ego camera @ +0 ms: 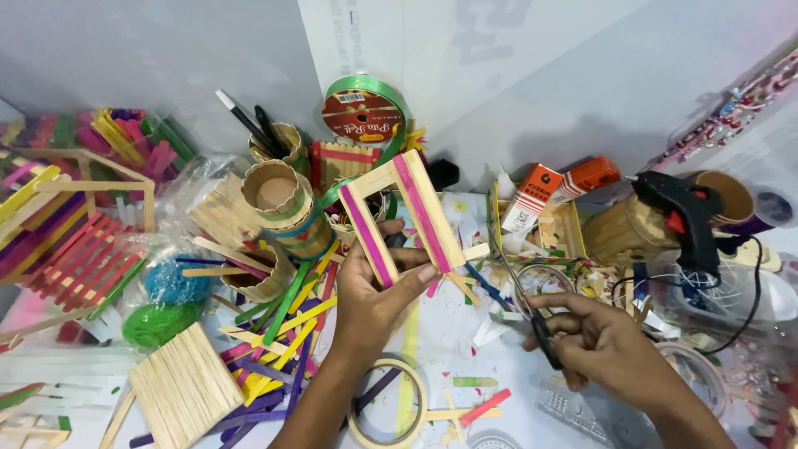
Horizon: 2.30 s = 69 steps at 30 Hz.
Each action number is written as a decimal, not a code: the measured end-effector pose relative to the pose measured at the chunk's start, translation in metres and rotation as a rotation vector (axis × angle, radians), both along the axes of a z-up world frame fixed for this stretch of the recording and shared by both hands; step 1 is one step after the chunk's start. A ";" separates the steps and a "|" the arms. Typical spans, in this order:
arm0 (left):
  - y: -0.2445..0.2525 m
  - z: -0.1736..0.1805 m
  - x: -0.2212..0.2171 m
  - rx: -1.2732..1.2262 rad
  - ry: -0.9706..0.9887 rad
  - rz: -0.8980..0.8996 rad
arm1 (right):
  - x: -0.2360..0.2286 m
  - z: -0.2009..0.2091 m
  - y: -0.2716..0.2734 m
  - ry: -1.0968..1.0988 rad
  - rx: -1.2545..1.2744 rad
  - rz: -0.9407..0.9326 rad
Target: Assembling a decorative frame using popsicle sticks, glue, and scissors for trimming.
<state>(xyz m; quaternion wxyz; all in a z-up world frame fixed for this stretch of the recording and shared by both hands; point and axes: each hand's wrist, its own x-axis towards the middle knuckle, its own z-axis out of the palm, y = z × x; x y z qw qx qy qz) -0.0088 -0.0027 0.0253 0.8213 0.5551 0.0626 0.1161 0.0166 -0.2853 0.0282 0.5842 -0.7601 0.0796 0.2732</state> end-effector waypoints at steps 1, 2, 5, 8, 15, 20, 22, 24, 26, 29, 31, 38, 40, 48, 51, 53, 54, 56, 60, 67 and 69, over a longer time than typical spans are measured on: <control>0.000 -0.001 0.000 0.002 -0.002 -0.002 | 0.000 -0.012 -0.005 -0.002 0.002 -0.002; 0.000 -0.002 0.000 -0.035 -0.020 -0.012 | -0.001 -0.024 -0.009 -0.097 0.081 0.012; 0.000 -0.005 0.000 -0.070 -0.041 -0.024 | -0.006 -0.033 -0.007 -0.296 0.233 0.074; 0.000 -0.007 0.000 -0.066 -0.060 -0.030 | -0.012 -0.034 0.000 -0.418 0.334 0.146; -0.005 0.010 -0.007 0.057 0.031 -0.025 | -0.022 -0.038 0.020 -0.422 0.388 0.204; -0.011 0.004 -0.006 0.058 0.013 -0.051 | -0.024 -0.044 0.027 -0.409 0.460 0.199; -0.013 0.003 -0.007 0.081 -0.014 -0.066 | -0.024 -0.042 0.029 -0.410 0.469 0.189; -0.016 0.002 -0.008 0.064 0.005 -0.077 | -0.023 -0.038 0.029 -0.365 0.393 0.188; -0.017 -0.001 -0.007 0.073 -0.006 -0.079 | -0.023 -0.037 0.031 -0.386 0.404 0.191; -0.020 -0.003 -0.008 0.073 -0.020 -0.079 | -0.022 -0.038 0.030 -0.400 0.421 0.194; -0.022 -0.004 -0.008 0.064 -0.021 -0.078 | -0.022 -0.037 0.030 -0.393 0.426 0.192; -0.023 -0.002 -0.008 0.067 -0.039 -0.087 | -0.022 -0.035 0.032 -0.423 0.417 0.200; -0.024 -0.003 -0.008 0.084 -0.049 -0.082 | -0.023 -0.039 0.031 -0.420 0.392 0.191; -0.025 -0.007 -0.009 0.077 -0.032 -0.074 | -0.022 -0.048 0.027 -0.456 0.513 0.210; -0.025 -0.005 -0.009 0.088 -0.028 -0.069 | -0.021 -0.050 0.025 -0.496 0.476 0.236; -0.025 -0.007 -0.009 0.070 -0.030 -0.068 | -0.022 -0.050 0.025 -0.485 0.489 0.226; -0.025 -0.008 -0.008 0.051 -0.031 -0.068 | -0.022 -0.051 0.025 -0.474 0.501 0.214; -0.025 -0.006 -0.009 0.064 -0.044 -0.069 | -0.022 -0.054 0.024 -0.487 0.507 0.220; -0.025 -0.004 -0.009 0.015 -0.010 -0.074 | -0.022 -0.057 0.023 -0.524 0.495 0.233; -0.025 -0.005 -0.008 -0.008 -0.018 -0.090 | -0.021 -0.067 0.018 -0.543 0.509 0.278; -0.025 -0.006 -0.008 -0.003 -0.027 -0.095 | -0.021 -0.070 0.015 -0.536 0.421 0.274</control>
